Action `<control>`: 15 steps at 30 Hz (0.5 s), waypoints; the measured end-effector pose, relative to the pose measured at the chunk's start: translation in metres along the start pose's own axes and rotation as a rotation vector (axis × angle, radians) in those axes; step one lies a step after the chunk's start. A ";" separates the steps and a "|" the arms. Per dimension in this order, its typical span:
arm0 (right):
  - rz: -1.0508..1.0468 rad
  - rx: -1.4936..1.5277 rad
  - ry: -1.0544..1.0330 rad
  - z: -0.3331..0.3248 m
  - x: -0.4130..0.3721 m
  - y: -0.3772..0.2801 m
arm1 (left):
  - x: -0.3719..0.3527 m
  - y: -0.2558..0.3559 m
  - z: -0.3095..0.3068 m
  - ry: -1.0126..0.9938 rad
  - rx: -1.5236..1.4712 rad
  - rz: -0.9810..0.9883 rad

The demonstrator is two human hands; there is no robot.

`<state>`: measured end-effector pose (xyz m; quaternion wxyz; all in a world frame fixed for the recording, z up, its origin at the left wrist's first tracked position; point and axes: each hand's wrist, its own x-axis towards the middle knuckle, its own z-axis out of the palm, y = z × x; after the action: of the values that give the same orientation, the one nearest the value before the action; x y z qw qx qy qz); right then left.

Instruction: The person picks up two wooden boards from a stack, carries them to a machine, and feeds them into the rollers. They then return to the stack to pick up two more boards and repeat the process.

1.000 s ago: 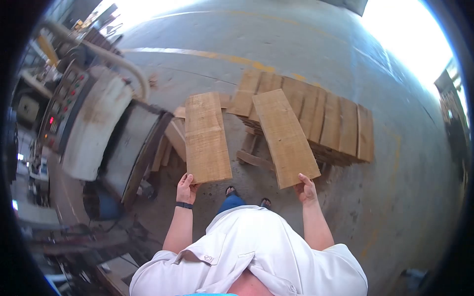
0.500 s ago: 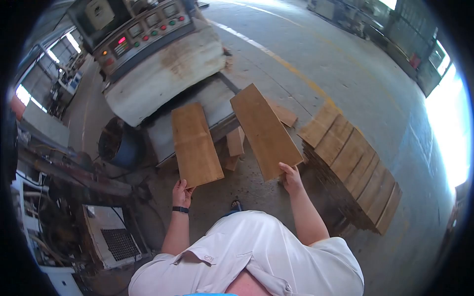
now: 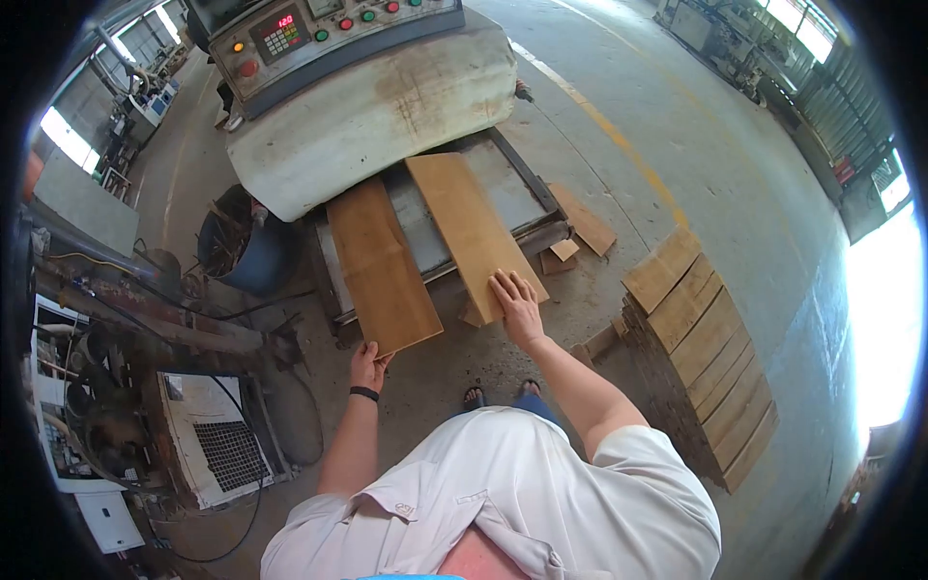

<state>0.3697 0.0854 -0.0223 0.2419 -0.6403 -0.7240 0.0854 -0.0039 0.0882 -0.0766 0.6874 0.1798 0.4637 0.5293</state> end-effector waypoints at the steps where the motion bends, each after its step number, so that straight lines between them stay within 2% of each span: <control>1: -0.017 -0.059 -0.035 0.006 0.007 0.002 | 0.005 0.000 0.005 0.034 0.038 0.002; 3: -0.050 -0.202 -0.110 0.017 0.019 0.007 | 0.015 -0.001 0.015 0.108 0.114 0.011; 6: -0.120 -0.236 -0.114 0.026 0.038 0.018 | 0.024 -0.003 0.028 0.185 0.337 0.023; 9: -0.178 -0.201 -0.218 0.023 0.053 0.030 | 0.017 0.003 0.045 0.357 1.234 0.185; 12: -0.224 -0.228 -0.322 -0.003 0.060 0.032 | -0.009 0.012 0.082 0.293 1.617 0.382; 15: -0.224 -0.138 -0.408 -0.006 0.072 0.053 | -0.015 0.003 0.108 0.118 1.854 0.519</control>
<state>0.4149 0.1625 -0.0229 0.0542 -0.5406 -0.8285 0.1357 0.0834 0.1026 -0.0131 0.1095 0.7214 0.6769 0.0966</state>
